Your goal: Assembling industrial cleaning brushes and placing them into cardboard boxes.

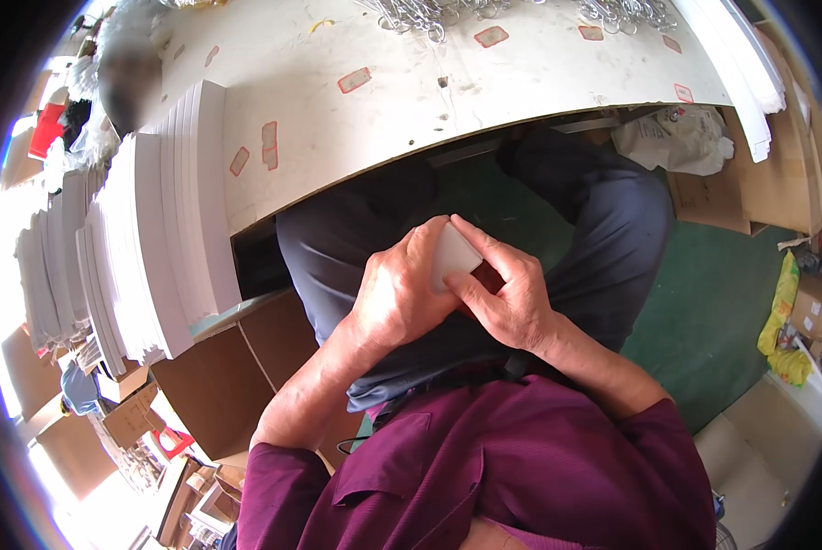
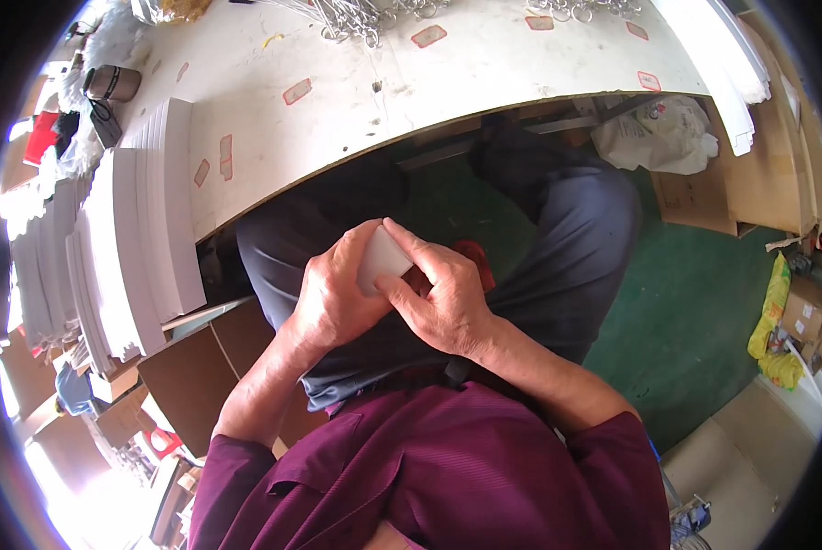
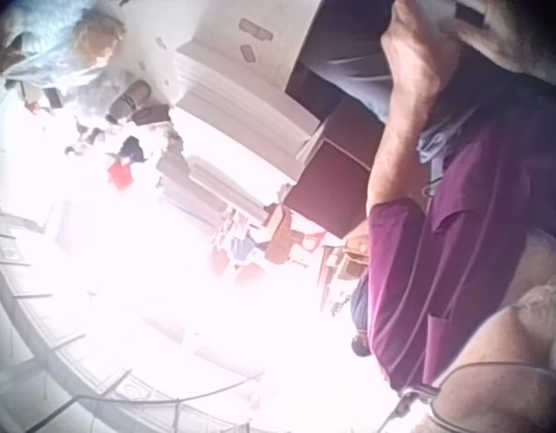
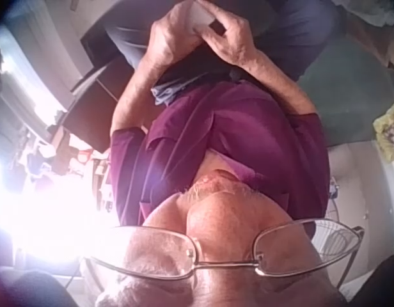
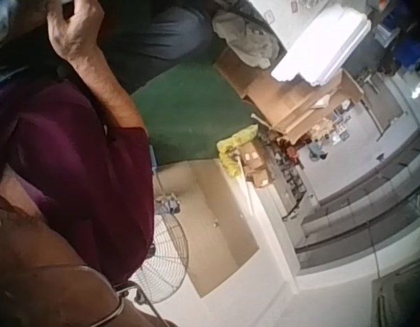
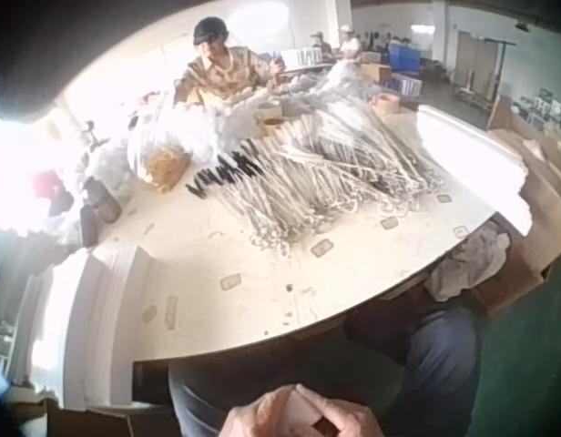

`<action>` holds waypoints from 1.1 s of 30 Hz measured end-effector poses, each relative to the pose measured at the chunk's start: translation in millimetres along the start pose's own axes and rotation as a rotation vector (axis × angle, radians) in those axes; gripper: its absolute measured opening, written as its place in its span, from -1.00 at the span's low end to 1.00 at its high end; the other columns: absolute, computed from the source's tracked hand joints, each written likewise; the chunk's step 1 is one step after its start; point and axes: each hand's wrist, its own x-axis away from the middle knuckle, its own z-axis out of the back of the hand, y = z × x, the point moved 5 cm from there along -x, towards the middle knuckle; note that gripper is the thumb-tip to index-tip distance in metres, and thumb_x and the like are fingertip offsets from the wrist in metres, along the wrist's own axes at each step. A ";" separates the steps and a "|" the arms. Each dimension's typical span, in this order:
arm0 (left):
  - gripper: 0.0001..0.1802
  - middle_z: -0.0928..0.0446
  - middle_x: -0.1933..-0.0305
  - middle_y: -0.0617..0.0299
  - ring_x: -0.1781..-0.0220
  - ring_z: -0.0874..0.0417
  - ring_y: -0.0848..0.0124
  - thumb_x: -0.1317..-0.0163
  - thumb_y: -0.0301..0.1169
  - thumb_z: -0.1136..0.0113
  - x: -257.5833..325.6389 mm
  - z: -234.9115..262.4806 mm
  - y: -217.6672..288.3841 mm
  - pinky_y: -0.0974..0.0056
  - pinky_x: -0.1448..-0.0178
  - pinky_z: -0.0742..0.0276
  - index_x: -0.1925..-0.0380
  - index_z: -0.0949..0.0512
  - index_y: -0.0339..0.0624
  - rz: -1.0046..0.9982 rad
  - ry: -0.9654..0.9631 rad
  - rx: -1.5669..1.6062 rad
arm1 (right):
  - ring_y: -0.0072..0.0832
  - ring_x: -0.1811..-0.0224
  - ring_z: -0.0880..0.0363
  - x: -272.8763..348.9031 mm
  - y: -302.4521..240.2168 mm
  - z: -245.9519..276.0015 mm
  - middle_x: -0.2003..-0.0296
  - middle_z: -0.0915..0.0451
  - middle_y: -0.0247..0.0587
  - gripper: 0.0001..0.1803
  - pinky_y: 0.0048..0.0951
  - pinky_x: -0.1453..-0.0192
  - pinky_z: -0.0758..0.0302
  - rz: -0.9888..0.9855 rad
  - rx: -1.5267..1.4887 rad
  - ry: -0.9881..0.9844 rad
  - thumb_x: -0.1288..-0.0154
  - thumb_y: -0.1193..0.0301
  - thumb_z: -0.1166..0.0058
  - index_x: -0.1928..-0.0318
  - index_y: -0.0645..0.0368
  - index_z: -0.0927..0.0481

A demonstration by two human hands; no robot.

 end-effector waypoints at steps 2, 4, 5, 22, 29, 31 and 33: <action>-0.29 -0.68 -0.01 -0.12 0.05 -0.79 -0.07 -0.03 -0.40 -0.54 0.5 -0.1 -2.3 0.03 0.03 -0.76 -0.21 -0.48 -0.30 0.015 0.007 0.005 | -0.43 0.31 -0.68 -1.0 -8.6 -0.9 0.18 -0.69 -0.02 -0.33 -0.43 0.22 -0.61 0.014 0.130 0.015 -0.29 0.47 -0.37 -0.38 0.38 -0.46; -0.24 -0.68 0.04 -0.16 0.07 -0.78 -0.09 0.00 -0.39 -0.51 0.8 -1.1 -3.1 -0.04 0.06 -0.78 -0.23 -0.42 -0.33 -0.005 0.000 -0.026 | -0.40 0.31 -0.67 0.6 -10.3 -3.8 0.18 -0.69 -0.02 -0.32 -0.43 0.22 -0.60 0.029 0.143 0.030 -0.28 0.47 -0.38 -0.38 0.38 -0.46; -0.24 -0.68 0.04 -0.16 0.07 -0.78 -0.09 0.00 -0.39 -0.51 0.9 -1.0 -3.8 -0.04 0.06 -0.78 -0.23 -0.42 -0.33 -0.006 0.000 -0.028 | -0.38 0.30 -0.66 1.1 -11.3 -4.4 0.17 -0.68 -0.02 -0.31 -0.42 0.22 -0.59 0.044 0.156 0.044 -0.27 0.47 -0.39 -0.38 0.38 -0.46; -0.24 -0.66 -0.06 -0.12 -0.07 -0.75 -0.07 -0.01 -0.31 -0.57 4.3 28.4 1.7 0.03 -0.09 -0.73 -0.23 -0.46 -0.28 0.120 0.022 -0.060 | -0.62 0.11 -0.69 -28.7 -6.3 18.0 0.07 -0.76 -0.12 -0.62 -0.51 0.01 -0.64 -0.009 -0.176 0.206 -0.52 0.47 -0.20 -0.25 0.37 -0.58; -0.30 -0.68 0.09 -0.16 -0.03 -0.75 -0.09 -0.04 -0.27 -0.56 -2.6 85.1 -17.6 0.02 -0.06 -0.71 -0.16 -0.48 -0.27 0.227 0.196 -0.222 | -0.47 0.42 -0.65 -70.3 -40.4 45.5 0.23 -0.75 -0.11 -0.80 -0.48 0.33 -0.58 0.357 0.301 0.239 -0.39 0.45 -0.31 0.06 0.30 -0.70; -0.34 -0.69 0.11 -0.19 -0.01 -0.75 -0.11 -0.08 -0.23 -0.53 -20.9 107.8 -31.4 -0.02 -0.04 -0.70 -0.12 -0.49 -0.29 0.313 0.223 -0.308 | -0.35 0.40 -0.66 -81.5 -56.1 53.3 0.20 -0.74 -0.09 -0.85 -0.38 0.25 -0.61 0.439 0.427 0.289 -0.35 0.50 -0.31 0.12 0.29 -0.69; -0.36 -0.70 0.11 -0.19 0.07 -0.75 -0.14 -0.11 -0.17 -0.49 -42.5 124.6 -40.2 -0.07 -0.03 -0.68 -0.08 -0.51 -0.34 0.371 0.234 -0.435 | -0.21 0.28 -0.70 -93.5 -53.8 64.6 0.19 -0.74 -0.08 -0.88 -0.27 0.11 -0.63 0.545 0.539 0.335 -0.32 0.55 -0.28 0.15 0.27 -0.68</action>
